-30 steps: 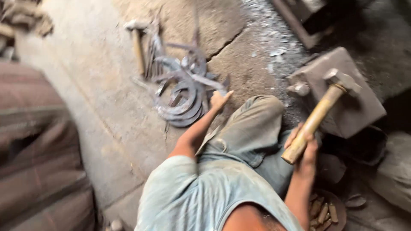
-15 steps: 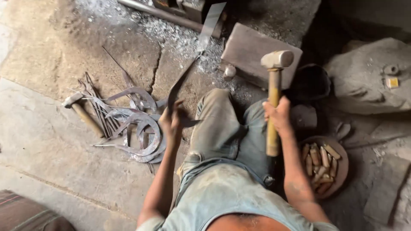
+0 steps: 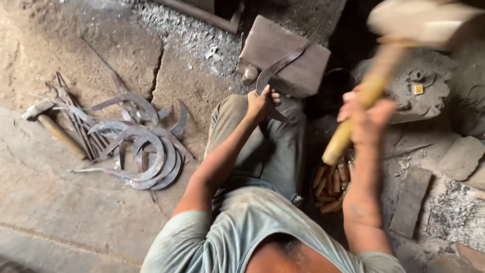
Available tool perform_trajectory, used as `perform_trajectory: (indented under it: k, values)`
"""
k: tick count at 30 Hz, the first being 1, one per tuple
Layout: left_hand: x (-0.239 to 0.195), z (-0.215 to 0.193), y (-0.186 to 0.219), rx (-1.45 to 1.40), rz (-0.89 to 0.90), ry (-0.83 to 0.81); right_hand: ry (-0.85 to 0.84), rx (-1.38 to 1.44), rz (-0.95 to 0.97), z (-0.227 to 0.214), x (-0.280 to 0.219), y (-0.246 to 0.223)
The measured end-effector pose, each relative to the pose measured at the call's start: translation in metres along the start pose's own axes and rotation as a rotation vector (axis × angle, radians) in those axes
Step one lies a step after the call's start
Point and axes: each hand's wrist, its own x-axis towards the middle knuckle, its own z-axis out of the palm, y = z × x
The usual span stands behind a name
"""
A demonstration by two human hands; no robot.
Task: Forging a metal sickle blade using a hammer and anvil.
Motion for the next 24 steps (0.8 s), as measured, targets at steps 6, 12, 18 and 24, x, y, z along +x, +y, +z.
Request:
perform_trajectory:
  k: [6,12,18,24]
  values:
    - [0.017,-0.012,-0.011,0.049,0.076,0.016,0.299,-0.013,-0.350,-0.048,0.049,0.032]
    - [0.027,-0.020,-0.019,0.028,0.093,0.011,0.223,-0.186,-0.138,0.007,0.076,0.151]
    - [0.018,-0.015,0.002,0.044,0.115,0.064,-0.143,0.145,0.138,0.018,0.068,0.139]
    - [-0.026,-0.062,0.007,-0.059,-0.022,0.062,0.107,0.157,-0.444,-0.052,0.088,0.016]
